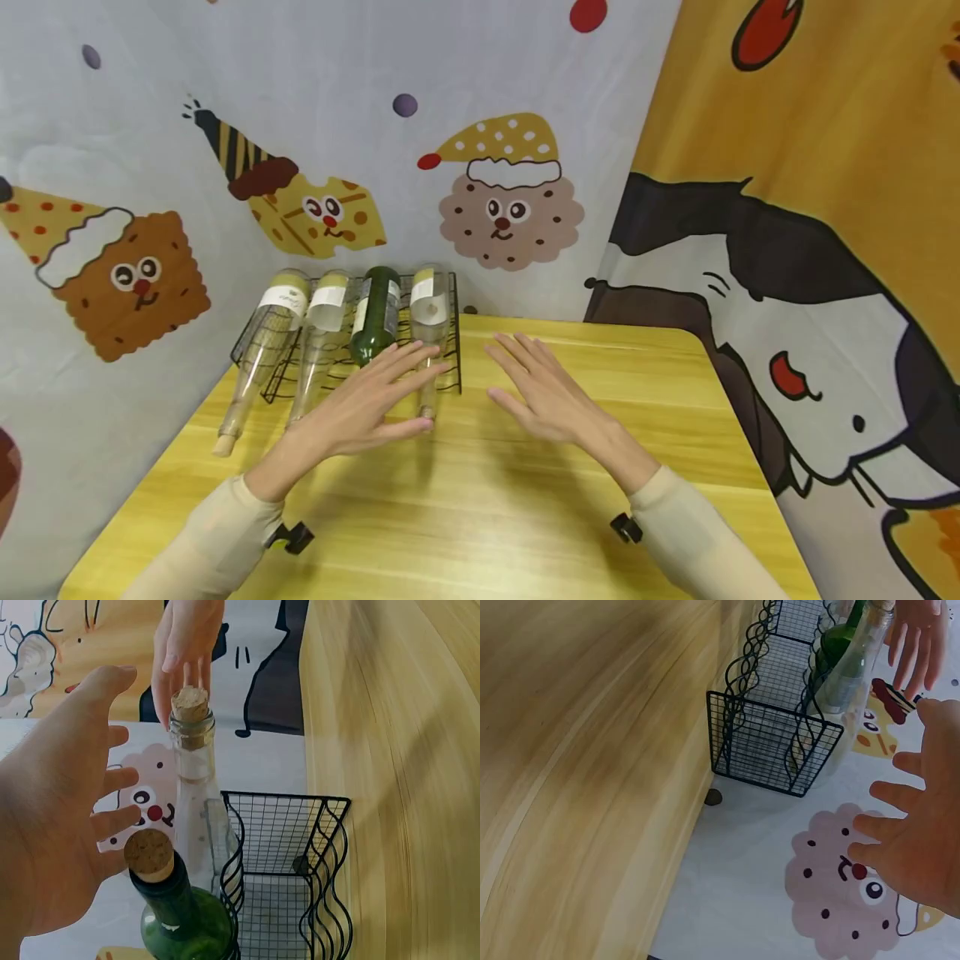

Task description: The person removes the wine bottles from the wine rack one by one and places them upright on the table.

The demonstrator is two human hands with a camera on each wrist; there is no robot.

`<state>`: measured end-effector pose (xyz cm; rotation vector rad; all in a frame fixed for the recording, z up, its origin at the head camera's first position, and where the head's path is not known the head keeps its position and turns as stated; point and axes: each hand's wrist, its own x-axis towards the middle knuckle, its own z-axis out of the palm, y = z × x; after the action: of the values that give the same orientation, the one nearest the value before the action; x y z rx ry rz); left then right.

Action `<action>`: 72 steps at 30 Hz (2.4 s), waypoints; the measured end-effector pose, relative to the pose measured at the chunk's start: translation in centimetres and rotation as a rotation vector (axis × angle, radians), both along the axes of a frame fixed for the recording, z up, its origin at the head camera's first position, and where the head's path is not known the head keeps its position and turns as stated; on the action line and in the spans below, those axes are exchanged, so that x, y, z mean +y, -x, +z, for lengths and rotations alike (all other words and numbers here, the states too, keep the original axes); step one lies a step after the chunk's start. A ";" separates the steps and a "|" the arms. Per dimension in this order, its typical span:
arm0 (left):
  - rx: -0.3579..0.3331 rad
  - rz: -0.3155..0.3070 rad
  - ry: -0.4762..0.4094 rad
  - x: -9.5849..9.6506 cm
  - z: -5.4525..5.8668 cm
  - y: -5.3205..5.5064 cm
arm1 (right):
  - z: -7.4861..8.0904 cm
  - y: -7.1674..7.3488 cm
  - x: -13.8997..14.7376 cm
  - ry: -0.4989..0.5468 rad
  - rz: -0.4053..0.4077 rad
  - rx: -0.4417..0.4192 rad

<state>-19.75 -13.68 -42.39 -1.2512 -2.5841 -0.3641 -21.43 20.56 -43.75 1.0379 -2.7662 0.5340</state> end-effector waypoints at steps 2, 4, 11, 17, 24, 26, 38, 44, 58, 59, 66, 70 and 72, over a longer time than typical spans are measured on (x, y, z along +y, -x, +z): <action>-0.005 -0.001 -0.006 -0.2 0.0 0.0 | -0.2 0.4 -0.3 0.023 -0.003 -0.015; -0.011 -0.001 -0.005 -0.4 0.1 0.1 | -0.4 1.0 -0.5 0.047 -0.003 -0.031; -0.025 -0.016 0.037 -0.7 0.7 0.5 | -1.4 2.9 -1.3 0.139 -0.006 -0.121; -0.044 -0.025 0.081 -0.9 1.2 0.5 | -2.3 4.6 -2.3 0.225 -0.011 -0.209; -0.039 -0.058 0.110 -0.9 1.6 1.0 | -2.9 6.3 -4.1 0.300 -0.051 -0.287; -0.049 -0.066 0.121 -0.8 1.6 1.1 | -3.1 6.7 -4.5 0.322 -0.076 -0.317; -0.080 -0.083 0.215 -0.3 1.5 1.6 | -4.0 8.3 -6.6 0.467 -0.126 -0.513; -0.058 -0.084 0.268 0.3 1.6 2.0 | -4.2 9.1 -7.6 0.533 -0.156 -0.579; -0.017 -0.101 0.335 1.6 1.5 3.1 | -5.3 10.7 -9.1 0.753 -0.149 -0.738; -0.012 -0.102 0.342 1.7 1.4 3.1 | -5.3 10.7 -9.2 0.774 -0.144 -0.744; 0.003 -0.107 0.366 2.1 1.2 3.4 | -5.6 10.8 -9.6 0.882 -0.118 -0.793; 0.025 -0.114 0.368 2.2 1.1 3.4 | -5.5 10.6 -9.5 0.891 -0.132 -0.807; 0.040 -0.124 0.361 2.1 1.1 3.4 | -5.4 10.7 -9.5 0.893 -0.137 -0.814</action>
<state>-23.17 -11.54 -41.30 -1.5198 -2.6227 0.1135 -32.10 11.05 -49.19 0.4380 -2.5164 2.2731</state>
